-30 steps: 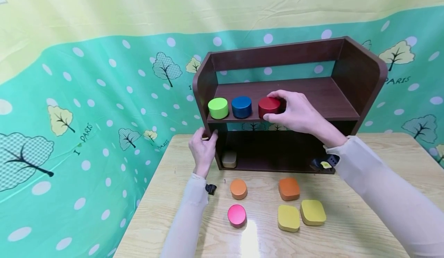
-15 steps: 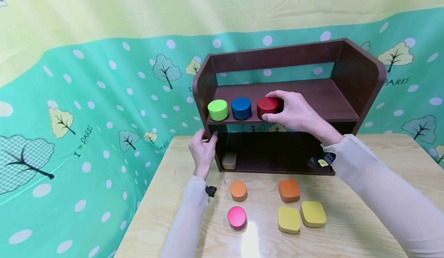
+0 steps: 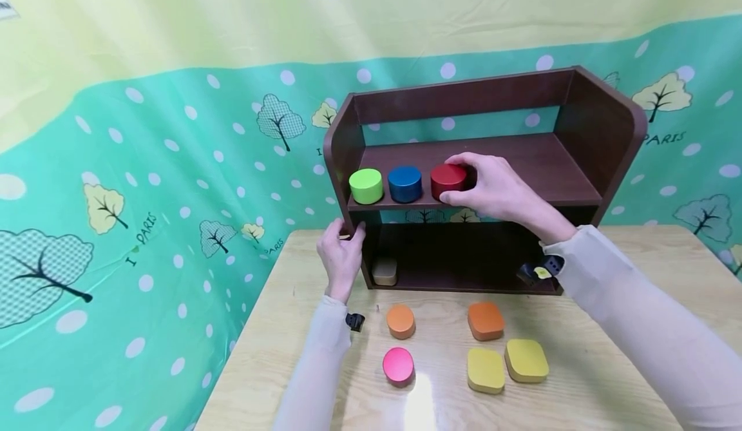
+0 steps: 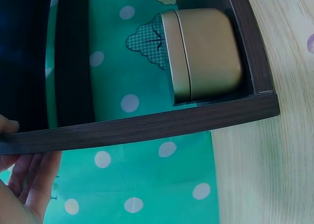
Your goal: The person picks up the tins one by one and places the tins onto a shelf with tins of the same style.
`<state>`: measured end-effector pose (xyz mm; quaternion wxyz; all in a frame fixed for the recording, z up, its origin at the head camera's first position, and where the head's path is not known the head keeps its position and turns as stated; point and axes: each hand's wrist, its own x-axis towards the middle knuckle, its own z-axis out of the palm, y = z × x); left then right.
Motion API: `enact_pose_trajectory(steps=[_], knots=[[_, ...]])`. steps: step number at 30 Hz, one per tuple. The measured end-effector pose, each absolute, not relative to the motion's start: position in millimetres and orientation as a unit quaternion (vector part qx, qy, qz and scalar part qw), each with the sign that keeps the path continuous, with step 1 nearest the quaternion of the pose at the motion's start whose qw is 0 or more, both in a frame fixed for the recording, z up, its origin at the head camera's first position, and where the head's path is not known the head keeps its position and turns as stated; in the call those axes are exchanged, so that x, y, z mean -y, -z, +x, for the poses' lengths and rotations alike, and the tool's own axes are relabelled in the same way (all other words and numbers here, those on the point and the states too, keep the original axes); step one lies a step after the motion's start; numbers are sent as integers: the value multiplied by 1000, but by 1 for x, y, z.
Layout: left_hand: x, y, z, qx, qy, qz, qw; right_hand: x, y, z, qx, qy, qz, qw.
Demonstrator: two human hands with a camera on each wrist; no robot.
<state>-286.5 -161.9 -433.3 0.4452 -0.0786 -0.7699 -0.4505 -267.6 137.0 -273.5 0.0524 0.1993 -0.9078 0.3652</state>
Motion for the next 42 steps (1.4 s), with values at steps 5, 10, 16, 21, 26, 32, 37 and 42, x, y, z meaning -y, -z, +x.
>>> enact_pose_trajectory(steps=[5,10,16,21,26,32,37,42], knots=[[161,433,-288,768,447,-81,452,-137,272,-268,909,-364,195,52],[161,433,-289,767,446,-81,453,-137,271,-268,910,-363,194,52],[161,431,-289,766,445,-81,457,-139,271,-267,912,-356,196,52],[162,433,-290,771,443,-78,451,-144,273,-262,910,-366,190,47],[164,434,-289,771,442,-77,452,-148,274,-255,909,-370,186,48],[163,434,-290,769,439,-84,457,-157,274,-243,910,-368,180,59],[162,434,-288,772,441,-82,451,-163,278,-233,905,-382,173,69],[162,433,-287,771,442,-82,451,-165,283,-221,898,-395,173,81]])
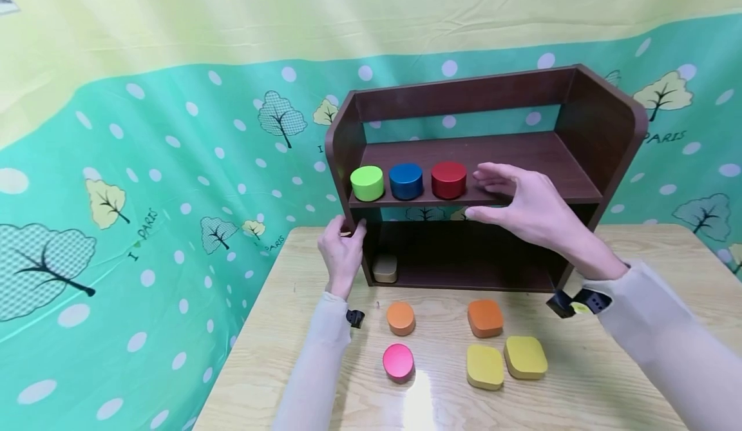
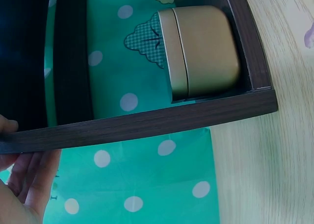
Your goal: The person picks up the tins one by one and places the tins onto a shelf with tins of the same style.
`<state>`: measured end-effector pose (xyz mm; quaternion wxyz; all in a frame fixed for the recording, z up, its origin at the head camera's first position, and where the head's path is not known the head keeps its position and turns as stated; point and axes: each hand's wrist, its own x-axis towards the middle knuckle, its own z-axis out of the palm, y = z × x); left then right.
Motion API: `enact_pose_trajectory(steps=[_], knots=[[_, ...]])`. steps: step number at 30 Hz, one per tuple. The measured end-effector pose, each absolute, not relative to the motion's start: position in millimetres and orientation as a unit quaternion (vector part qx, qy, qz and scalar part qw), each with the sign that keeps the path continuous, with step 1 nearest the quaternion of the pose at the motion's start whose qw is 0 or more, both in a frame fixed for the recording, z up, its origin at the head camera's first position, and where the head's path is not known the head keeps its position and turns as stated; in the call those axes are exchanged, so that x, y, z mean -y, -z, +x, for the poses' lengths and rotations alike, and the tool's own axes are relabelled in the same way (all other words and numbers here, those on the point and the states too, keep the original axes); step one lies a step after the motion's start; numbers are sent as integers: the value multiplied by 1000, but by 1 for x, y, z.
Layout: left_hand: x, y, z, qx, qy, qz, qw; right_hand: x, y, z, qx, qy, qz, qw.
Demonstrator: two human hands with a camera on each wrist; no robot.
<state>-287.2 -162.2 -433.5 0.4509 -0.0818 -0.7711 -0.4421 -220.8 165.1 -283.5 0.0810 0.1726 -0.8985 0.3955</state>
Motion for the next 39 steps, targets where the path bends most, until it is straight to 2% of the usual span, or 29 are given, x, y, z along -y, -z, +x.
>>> enact_pose_trajectory(steps=[10,18,23,39], knots=[[163,432,-288,770,446,-87,448,-166,297,-194,878,-414,192,145],[163,430,-287,773,444,-86,444,-167,313,-177,875,-406,203,167],[163,433,-288,773,445,-87,444,-167,324,-172,880,-395,210,162],[162,433,-288,773,441,-85,447,-155,357,-164,896,-372,221,98]])
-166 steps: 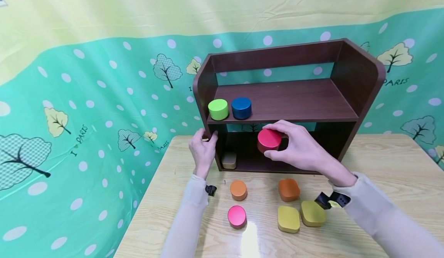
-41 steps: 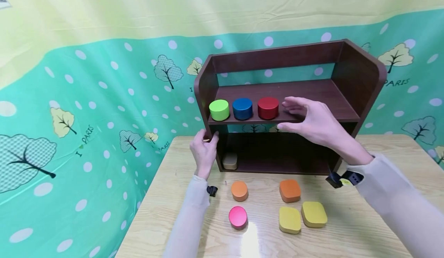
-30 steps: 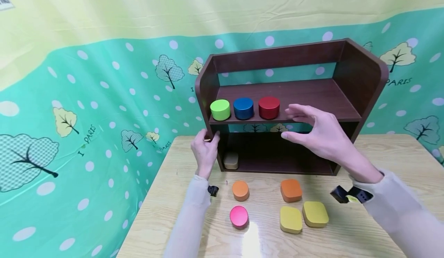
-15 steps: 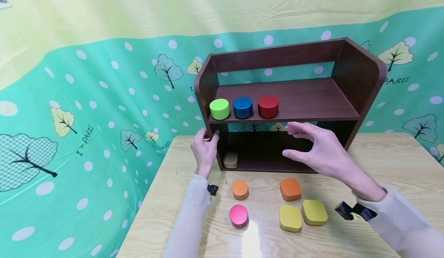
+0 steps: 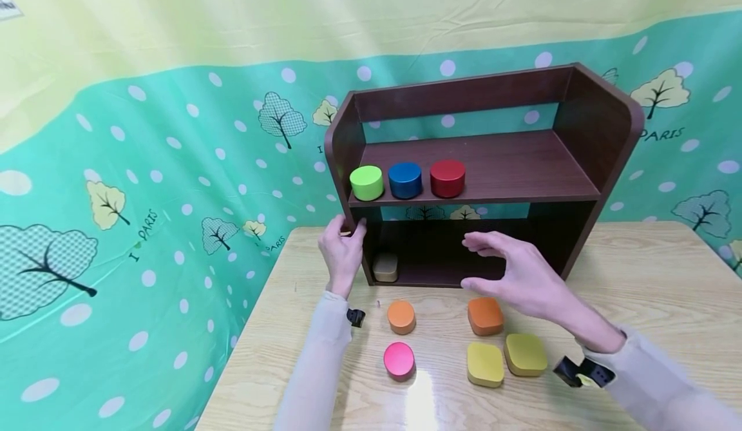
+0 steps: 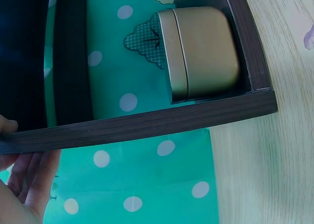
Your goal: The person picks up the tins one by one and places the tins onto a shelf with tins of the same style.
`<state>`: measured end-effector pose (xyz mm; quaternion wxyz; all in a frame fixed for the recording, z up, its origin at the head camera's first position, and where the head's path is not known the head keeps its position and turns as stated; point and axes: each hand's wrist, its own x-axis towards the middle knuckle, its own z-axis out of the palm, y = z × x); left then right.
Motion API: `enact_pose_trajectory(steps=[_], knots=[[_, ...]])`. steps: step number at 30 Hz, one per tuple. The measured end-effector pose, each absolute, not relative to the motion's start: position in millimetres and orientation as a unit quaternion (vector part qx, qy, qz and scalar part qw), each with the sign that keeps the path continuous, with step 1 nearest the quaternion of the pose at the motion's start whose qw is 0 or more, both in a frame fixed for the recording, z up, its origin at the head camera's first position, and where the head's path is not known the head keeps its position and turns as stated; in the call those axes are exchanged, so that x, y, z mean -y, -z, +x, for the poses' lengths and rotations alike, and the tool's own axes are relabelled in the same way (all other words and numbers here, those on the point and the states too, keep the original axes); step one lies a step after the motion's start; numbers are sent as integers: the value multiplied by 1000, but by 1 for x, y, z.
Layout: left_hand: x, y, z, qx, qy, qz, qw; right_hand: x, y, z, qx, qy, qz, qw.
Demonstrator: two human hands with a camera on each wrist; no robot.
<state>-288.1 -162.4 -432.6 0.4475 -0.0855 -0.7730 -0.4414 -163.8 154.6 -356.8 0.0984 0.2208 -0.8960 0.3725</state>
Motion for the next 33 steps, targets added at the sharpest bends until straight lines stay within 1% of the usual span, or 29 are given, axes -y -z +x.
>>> enact_pose_trajectory(steps=[8,17,23,33], knots=[[162,433,-288,775,438,-80,448,-145,374,-161,897,-373,225,70],[162,434,-288,772,441,-85,450,-134,392,-158,889,-387,238,55],[162,434,-287,772,444,-84,447,-127,405,-157,886,-393,243,22],[162,433,-287,776,442,-81,443,-117,420,-157,887,-396,236,-6]])
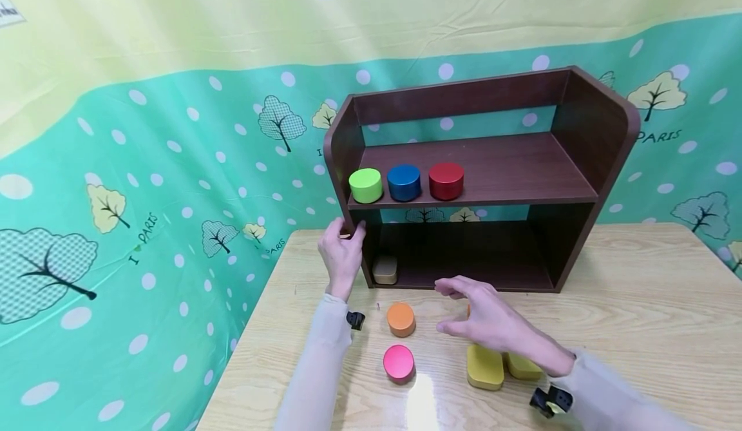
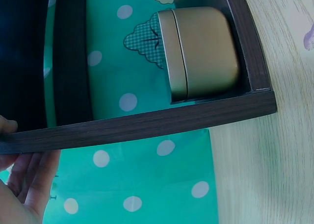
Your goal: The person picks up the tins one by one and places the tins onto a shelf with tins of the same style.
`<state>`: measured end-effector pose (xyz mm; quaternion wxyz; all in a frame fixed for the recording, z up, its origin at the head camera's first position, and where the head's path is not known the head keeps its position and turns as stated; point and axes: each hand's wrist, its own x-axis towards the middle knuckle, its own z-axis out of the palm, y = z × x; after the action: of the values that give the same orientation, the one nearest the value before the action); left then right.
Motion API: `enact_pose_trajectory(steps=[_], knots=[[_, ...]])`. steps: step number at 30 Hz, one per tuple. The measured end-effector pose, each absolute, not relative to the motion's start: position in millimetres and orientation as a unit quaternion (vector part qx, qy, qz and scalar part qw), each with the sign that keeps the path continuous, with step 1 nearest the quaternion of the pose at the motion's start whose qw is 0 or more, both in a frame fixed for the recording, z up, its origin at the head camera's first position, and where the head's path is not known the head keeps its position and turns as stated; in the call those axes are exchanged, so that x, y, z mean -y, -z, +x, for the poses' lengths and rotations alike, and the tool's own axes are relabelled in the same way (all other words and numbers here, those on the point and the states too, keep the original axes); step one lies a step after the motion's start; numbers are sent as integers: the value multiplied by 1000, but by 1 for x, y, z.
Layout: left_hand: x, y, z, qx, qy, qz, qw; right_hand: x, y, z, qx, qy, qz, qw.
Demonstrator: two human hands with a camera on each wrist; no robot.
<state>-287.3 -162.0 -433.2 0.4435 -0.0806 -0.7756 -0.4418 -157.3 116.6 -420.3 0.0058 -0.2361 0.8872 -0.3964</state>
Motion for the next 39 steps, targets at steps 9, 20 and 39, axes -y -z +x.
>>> enact_pose_trajectory(steps=[9,20,39], knots=[[161,434,-288,771,440,-80,454,-108,434,-166,-881,409,-238,18],[162,434,-287,773,444,-82,446,-98,444,-175,-885,400,-236,36],[162,434,-288,769,447,-79,451,-84,457,-178,-893,368,-243,88]])
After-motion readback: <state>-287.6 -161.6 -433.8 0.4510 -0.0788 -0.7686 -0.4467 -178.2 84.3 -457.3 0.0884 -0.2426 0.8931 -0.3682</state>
